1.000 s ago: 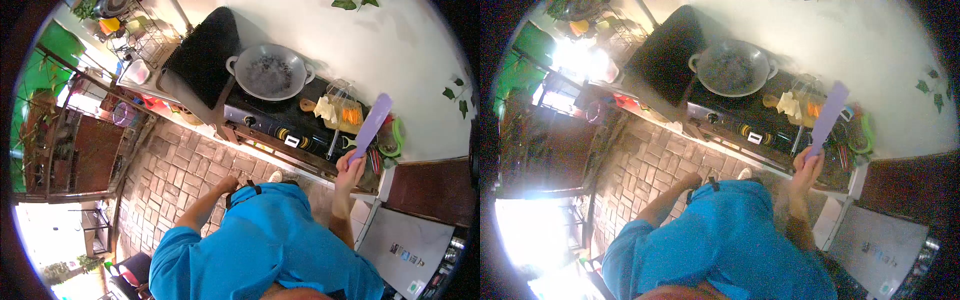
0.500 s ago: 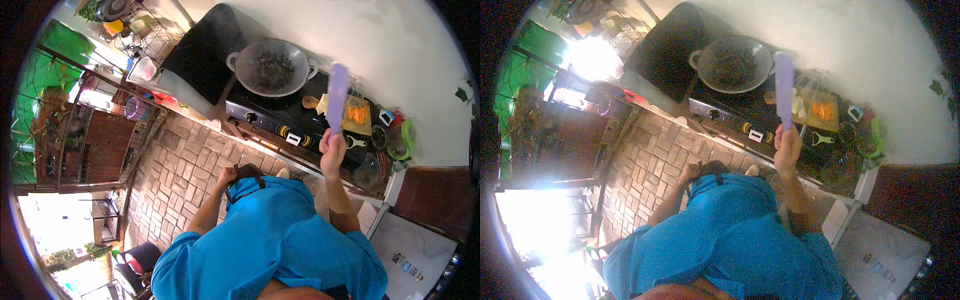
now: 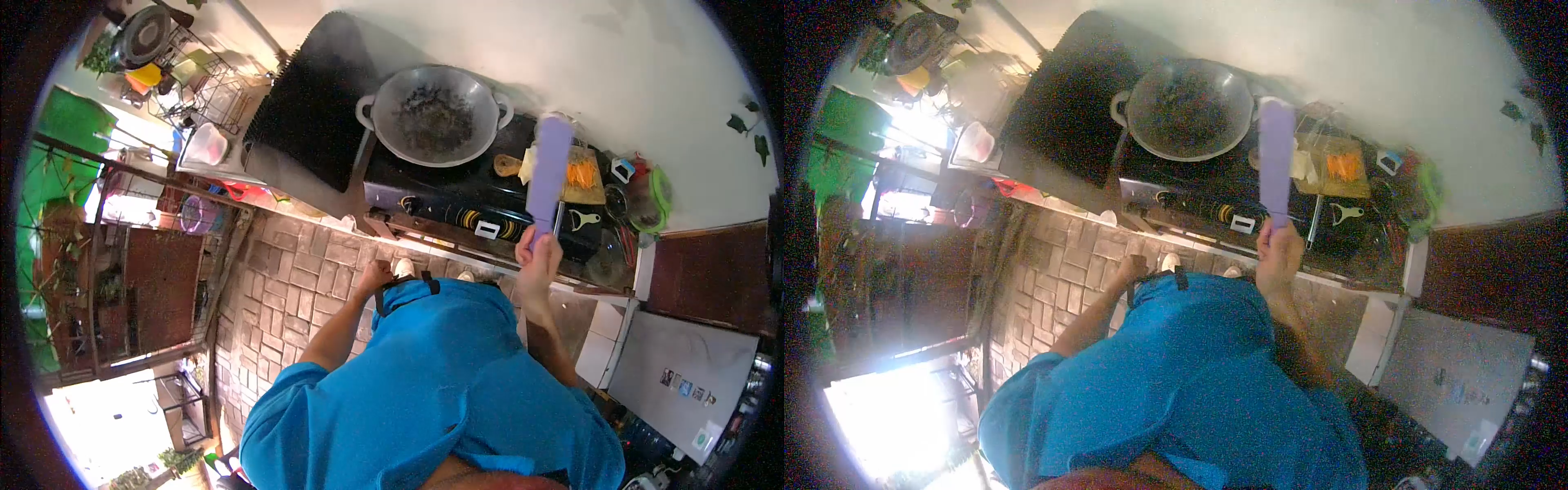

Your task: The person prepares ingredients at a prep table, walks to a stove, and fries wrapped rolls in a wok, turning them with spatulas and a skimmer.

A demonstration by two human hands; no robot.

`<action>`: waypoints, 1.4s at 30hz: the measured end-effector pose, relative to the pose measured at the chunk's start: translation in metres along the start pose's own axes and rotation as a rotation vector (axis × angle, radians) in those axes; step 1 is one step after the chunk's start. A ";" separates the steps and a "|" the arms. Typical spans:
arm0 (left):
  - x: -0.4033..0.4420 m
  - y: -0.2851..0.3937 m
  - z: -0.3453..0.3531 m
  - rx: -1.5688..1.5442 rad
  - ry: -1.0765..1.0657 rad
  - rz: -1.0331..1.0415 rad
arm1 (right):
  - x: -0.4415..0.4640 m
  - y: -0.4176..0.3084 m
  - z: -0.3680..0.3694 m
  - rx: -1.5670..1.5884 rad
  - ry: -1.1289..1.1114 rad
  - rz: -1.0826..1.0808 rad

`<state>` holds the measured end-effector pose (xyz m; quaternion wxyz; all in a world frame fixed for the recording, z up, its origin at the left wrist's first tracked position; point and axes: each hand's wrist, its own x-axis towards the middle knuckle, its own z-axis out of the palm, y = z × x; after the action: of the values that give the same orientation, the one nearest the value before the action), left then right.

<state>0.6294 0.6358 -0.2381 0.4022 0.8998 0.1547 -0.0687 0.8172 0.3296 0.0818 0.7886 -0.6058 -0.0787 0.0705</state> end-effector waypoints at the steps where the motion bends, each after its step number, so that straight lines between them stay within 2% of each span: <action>1: 0.003 0.018 -0.017 -0.068 -0.044 -0.021 | 0.001 -0.014 0.007 -0.013 -0.009 -0.052; 2: 0.009 0.025 -0.027 -0.135 -0.090 -0.043 | 0.002 -0.023 0.016 -0.021 0.000 -0.060; 3: 0.017 0.019 -0.027 -0.137 -0.098 -0.035 | 0.002 -0.031 0.026 0.055 0.016 -0.165; 4: 0.024 0.012 -0.024 -0.072 -0.083 0.070 | 0.000 -0.037 0.036 0.130 0.031 -0.265; 5: 0.028 0.005 -0.020 -0.008 -0.067 0.172 | -0.001 -0.041 0.045 0.177 0.031 -0.275; 8: 0.038 0.023 -0.030 0.044 -0.110 0.070 | -0.004 -0.003 0.059 0.026 0.090 -0.294; 9: 0.038 0.029 -0.035 0.052 -0.089 0.108 | -0.006 0.011 0.063 0.019 0.096 -0.299; 12: 0.047 0.024 -0.041 0.023 -0.065 0.174 | -0.014 0.048 0.075 0.059 0.217 0.140; 14: 0.051 0.017 -0.044 0.002 -0.079 0.182 | -0.020 0.045 0.078 0.068 0.214 0.097; 16: 0.056 0.013 -0.052 -0.016 -0.090 0.196 | -0.019 0.006 0.094 0.092 0.142 -0.103; 18: 0.056 0.021 -0.065 -0.087 -0.212 0.083 | -0.020 -0.016 0.107 0.114 0.155 -0.192; 21: 0.056 0.020 -0.074 -0.066 -0.208 0.177 | -0.023 -0.018 0.119 0.142 0.204 -0.371; 22: 0.058 0.015 -0.069 -0.073 -0.187 0.228 | -0.024 -0.009 0.122 0.138 0.209 -0.370; 24: 0.060 0.007 -0.066 -0.067 -0.184 0.252 | -0.024 0.005 0.127 0.052 0.283 -0.078; 28: 0.060 0.007 -0.070 -0.065 -0.142 0.281 | -0.038 0.009 0.124 -0.015 0.149 -0.146; 29: 0.063 0.009 -0.072 0.012 -0.144 0.307 | -0.041 0.012 0.129 0.035 0.237 -0.142; 30: 0.064 0.011 -0.079 -0.089 -0.216 0.261 | -0.040 0.006 0.132 0.032 0.249 -0.139; 32: 0.071 0.014 -0.076 -0.052 -0.109 0.358 | -0.039 -0.001 0.136 0.031 0.122 -0.189; 33: 0.070 0.036 -0.094 -0.035 -0.197 0.274 | -0.040 0.001 0.140 0.066 0.202 -0.176; 34: 0.080 0.032 -0.089 -0.037 -0.040 0.543 | -0.042 0.003 0.142 0.061 0.215 -0.166; 36: 0.089 0.039 -0.078 0.248 0.168 0.590 | -0.047 0.008 0.142 0.152 0.233 -0.158; 38: 0.090 0.086 -0.102 0.421 -0.132 0.181 | -0.052 0.004 0.145 0.108 0.215 -0.156; 40: 0.096 0.109 -0.112 0.486 -0.170 0.169 | -0.055 0.010 0.141 0.154 0.183 -0.167; 41: 0.104 0.107 -0.105 0.487 -0.127 0.280 | -0.059 0.023 0.131 0.146 0.190 -0.168; 42: 0.110 0.107 -0.099 0.484 -0.083 0.391 | -0.066 0.044 0.115 -0.064 0.330 -0.133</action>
<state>0.7685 0.6667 -0.1247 0.1877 0.9785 -0.0588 -0.0617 0.7277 0.4356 0.0663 0.7739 -0.6275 0.0097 -0.0846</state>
